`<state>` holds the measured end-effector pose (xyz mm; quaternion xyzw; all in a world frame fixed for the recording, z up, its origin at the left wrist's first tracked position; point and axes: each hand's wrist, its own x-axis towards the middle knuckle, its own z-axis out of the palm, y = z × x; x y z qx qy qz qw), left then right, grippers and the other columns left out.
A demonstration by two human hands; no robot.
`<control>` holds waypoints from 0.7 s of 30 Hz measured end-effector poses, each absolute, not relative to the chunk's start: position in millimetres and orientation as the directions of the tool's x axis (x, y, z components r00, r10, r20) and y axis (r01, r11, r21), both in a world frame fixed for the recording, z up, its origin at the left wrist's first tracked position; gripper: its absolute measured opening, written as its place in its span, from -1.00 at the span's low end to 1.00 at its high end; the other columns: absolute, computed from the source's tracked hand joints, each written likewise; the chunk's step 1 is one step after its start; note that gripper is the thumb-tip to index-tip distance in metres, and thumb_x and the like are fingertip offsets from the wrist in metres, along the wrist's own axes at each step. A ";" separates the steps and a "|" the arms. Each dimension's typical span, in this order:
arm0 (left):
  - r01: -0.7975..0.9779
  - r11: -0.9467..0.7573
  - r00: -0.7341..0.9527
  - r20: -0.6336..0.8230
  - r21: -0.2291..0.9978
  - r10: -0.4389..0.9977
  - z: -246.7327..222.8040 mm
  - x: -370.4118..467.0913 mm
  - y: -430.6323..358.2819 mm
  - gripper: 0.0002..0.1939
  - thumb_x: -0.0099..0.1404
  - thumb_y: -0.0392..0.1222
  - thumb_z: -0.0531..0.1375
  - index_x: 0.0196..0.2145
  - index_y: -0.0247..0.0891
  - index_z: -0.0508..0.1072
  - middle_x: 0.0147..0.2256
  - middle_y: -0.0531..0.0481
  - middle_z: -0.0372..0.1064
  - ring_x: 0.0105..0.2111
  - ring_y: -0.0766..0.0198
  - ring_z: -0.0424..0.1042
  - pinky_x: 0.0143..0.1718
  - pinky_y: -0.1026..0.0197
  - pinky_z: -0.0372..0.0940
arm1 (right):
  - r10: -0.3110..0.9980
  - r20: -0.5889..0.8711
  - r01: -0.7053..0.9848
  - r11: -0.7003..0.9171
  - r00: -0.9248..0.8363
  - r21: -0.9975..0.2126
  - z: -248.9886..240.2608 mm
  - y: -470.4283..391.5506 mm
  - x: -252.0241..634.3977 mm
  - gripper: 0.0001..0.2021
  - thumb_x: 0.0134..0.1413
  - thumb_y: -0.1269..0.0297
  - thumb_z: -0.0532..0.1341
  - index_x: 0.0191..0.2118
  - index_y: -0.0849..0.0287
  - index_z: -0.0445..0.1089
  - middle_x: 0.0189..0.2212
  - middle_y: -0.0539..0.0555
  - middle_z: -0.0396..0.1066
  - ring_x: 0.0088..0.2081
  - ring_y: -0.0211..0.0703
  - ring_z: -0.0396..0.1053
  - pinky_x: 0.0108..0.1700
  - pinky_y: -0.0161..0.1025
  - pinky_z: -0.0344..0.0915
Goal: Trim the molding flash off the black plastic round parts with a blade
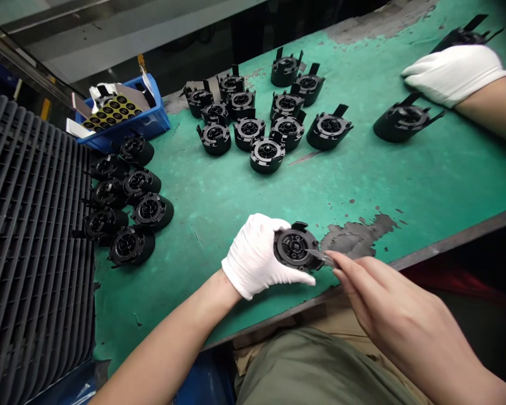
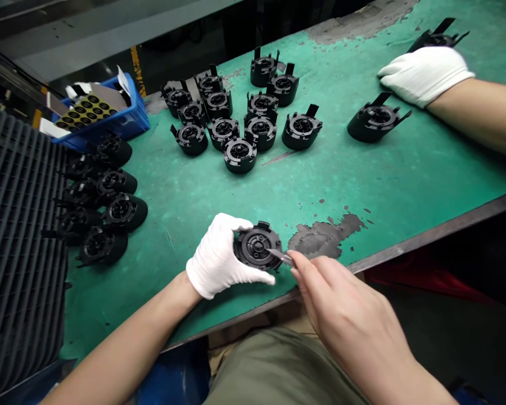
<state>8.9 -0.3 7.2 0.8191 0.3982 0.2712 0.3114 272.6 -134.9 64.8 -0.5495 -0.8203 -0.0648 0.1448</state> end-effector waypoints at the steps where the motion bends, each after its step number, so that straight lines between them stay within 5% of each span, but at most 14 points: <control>1: 0.505 -0.496 0.534 0.196 0.706 0.822 8.7 9.0 -1.1 0.22 -0.19 0.76 0.78 0.16 -0.13 0.69 0.05 -0.23 0.72 0.09 -0.32 0.77 0.24 -0.36 0.71 | 0.891 0.317 0.920 0.376 -0.326 -0.112 63.9 -136.5 274.9 -0.66 0.79 0.33 0.27 0.48 0.23 0.49 -0.15 0.07 0.59 -0.26 -0.02 0.62 -0.23 -0.06 0.45; 4: 0.508 -0.544 0.584 0.197 0.668 0.787 10.8 10.5 -6.6 0.21 -0.11 0.92 0.64 0.12 -0.13 0.71 -0.06 -0.20 0.71 -0.04 -0.27 0.75 0.13 -0.33 0.71 | 0.904 0.335 0.886 0.365 -0.264 -0.286 59.7 -142.3 275.9 -0.62 0.77 0.41 0.30 0.52 0.17 0.49 -0.05 0.10 0.67 -0.16 -0.04 0.71 -0.06 -0.10 0.55; 10: 0.449 -0.445 0.583 0.123 0.775 0.803 14.8 11.6 -11.5 0.53 -0.11 0.81 0.72 0.56 -0.17 0.54 0.06 -0.19 0.76 0.00 -0.24 0.79 0.25 -0.32 0.74 | 0.909 0.369 0.788 0.368 -0.194 -0.493 45.2 -133.0 264.0 -0.55 0.70 0.51 0.29 0.51 0.03 0.52 -0.01 0.10 0.75 -0.12 -0.03 0.77 -0.04 -0.12 0.63; 16: 0.347 -0.380 0.693 0.039 0.858 0.720 30.9 0.7 0.7 -0.07 0.07 0.35 0.88 0.29 0.04 0.77 0.10 -0.05 0.83 0.02 -0.15 0.83 0.20 -0.17 0.79 | 0.894 0.409 0.789 0.382 -0.183 -0.481 29.2 -93.9 262.8 -0.66 0.78 0.40 0.23 0.45 0.06 0.56 -0.04 0.15 0.76 -0.12 0.03 0.75 -0.05 -0.05 0.65; 21: 0.339 -0.278 0.651 -0.010 0.899 0.759 24.4 -4.3 -4.8 0.31 -0.02 0.33 0.92 0.56 -0.04 0.60 0.21 -0.14 0.80 0.11 -0.18 0.86 0.20 -0.17 0.82 | 0.888 0.434 0.804 0.365 -0.150 -0.469 23.7 -55.6 269.7 -0.66 0.79 0.32 0.25 0.45 0.11 0.61 0.03 0.20 0.77 -0.04 0.06 0.73 0.06 -0.01 0.63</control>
